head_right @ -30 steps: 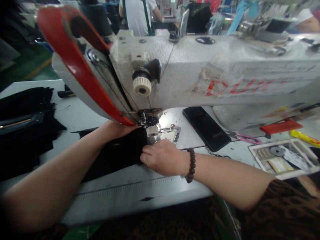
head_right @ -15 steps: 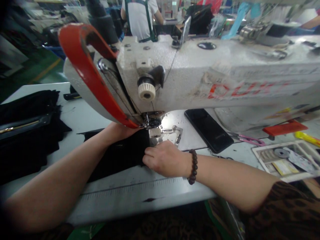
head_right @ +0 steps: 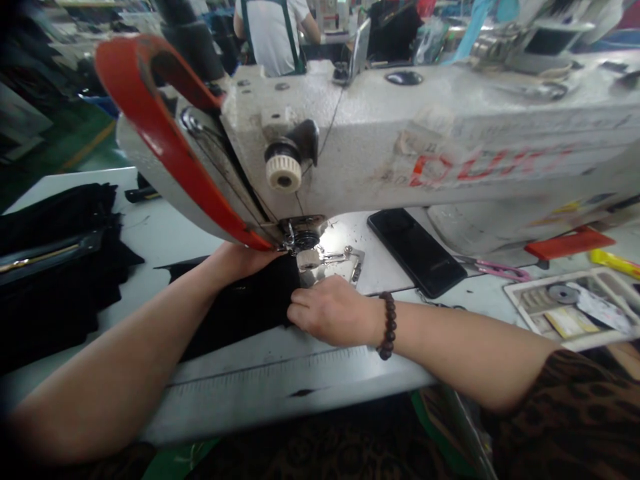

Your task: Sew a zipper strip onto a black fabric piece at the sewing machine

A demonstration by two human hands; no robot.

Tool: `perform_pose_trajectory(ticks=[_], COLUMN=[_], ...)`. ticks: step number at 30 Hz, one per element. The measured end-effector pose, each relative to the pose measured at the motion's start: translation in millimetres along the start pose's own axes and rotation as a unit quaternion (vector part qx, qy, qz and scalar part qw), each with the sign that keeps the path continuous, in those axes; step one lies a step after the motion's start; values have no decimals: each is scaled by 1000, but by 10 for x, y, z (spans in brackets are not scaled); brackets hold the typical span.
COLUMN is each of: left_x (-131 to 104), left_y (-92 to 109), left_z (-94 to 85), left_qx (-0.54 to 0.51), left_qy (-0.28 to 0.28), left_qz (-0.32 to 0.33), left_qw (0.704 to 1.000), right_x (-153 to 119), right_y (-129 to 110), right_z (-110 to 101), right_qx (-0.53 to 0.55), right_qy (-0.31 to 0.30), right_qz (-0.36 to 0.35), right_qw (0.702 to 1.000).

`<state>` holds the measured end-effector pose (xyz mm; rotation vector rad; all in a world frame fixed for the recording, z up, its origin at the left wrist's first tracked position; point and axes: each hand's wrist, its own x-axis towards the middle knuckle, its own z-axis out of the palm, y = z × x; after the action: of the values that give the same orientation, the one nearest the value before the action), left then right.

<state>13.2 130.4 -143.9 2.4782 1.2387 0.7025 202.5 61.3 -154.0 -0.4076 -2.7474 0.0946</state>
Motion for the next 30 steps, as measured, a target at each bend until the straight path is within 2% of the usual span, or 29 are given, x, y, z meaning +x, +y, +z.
perform_pose_trajectory(ticks=[10, 16, 24, 30], left_x=[-13, -2, 30, 21], left_y=[-49, -73, 23, 33], left_z=[14, 20, -49, -74], left_qx=[4, 12, 0, -12], left_qy=[-20, -28, -7, -23], left_qz=[-11, 8, 15, 39], left_qw=[1000, 999, 1000, 999], right_x=[-3, -2, -8, 12], right_y=[3, -3, 30, -10], right_z=[-2, 0, 4, -7], right_qx=[6, 8, -6, 0], right_qy=[3, 19, 10, -7], right_qz=[3, 7, 19, 3], right_qw=[1000, 1000, 1000, 1000])
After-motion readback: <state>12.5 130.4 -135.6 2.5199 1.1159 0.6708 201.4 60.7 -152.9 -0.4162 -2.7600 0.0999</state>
